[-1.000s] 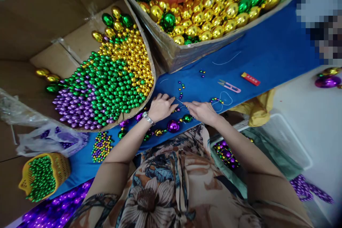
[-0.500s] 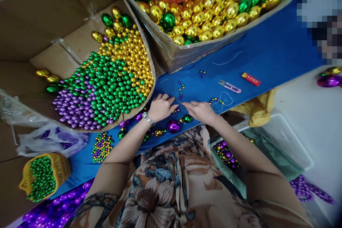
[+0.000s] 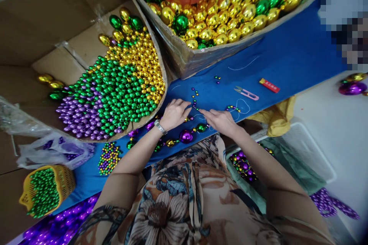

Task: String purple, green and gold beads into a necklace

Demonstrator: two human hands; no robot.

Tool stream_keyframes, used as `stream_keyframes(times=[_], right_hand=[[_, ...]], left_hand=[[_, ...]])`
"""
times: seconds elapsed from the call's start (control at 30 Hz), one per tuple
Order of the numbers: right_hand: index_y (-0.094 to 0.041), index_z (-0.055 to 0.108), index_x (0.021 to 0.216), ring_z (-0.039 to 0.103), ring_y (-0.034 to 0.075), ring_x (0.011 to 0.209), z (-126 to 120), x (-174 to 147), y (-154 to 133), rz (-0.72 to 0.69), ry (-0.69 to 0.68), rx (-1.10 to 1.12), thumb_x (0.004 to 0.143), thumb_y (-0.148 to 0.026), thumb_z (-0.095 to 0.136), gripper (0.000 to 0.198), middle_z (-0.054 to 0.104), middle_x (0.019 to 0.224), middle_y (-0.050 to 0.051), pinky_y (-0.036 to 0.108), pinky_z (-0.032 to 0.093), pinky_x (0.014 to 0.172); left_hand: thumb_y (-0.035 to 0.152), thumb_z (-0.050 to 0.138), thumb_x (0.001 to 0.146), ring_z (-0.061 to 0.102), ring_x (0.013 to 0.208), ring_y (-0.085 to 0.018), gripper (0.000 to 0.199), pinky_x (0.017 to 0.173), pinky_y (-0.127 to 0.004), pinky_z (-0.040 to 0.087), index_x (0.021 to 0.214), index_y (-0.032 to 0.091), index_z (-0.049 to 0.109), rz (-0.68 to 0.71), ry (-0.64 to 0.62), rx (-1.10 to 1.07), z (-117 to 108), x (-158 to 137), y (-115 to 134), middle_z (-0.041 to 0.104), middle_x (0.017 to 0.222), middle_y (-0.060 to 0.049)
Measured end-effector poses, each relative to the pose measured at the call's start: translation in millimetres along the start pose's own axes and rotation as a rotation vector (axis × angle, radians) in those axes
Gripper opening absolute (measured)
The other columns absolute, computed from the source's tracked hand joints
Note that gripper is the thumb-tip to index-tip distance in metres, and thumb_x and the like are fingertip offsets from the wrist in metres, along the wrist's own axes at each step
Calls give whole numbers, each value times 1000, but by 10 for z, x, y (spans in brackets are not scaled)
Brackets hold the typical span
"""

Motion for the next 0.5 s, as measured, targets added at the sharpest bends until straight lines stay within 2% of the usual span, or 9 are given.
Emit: stream_keyframes(times=[0.23, 0.5], right_hand=[[-28, 54, 141, 65, 14, 76, 14, -99, 109, 52, -12, -15, 100, -32, 35, 45, 72, 99, 6, 24, 33, 55], [-29, 52, 143, 66, 14, 77, 54, -63, 97, 37, -33, -12, 101, -32, 35, 45, 72, 101, 5, 25, 31, 54]], left_hand=[[37, 43, 97, 52, 107, -31, 42, 87, -43, 44, 132, 23, 62, -25, -92, 142, 169, 3, 63, 62, 113, -13], [39, 43, 97, 52, 108, -31, 42, 87, -43, 44, 133, 25, 61, -31, -105, 164, 189, 13, 52, 62, 114, -13]])
Point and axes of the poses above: each hand's wrist, its own x-axis towards the middle knuckle, its own z-axis out of the palm, y = z × x, the point moved 10 cm from there along x, towards the middle knuckle
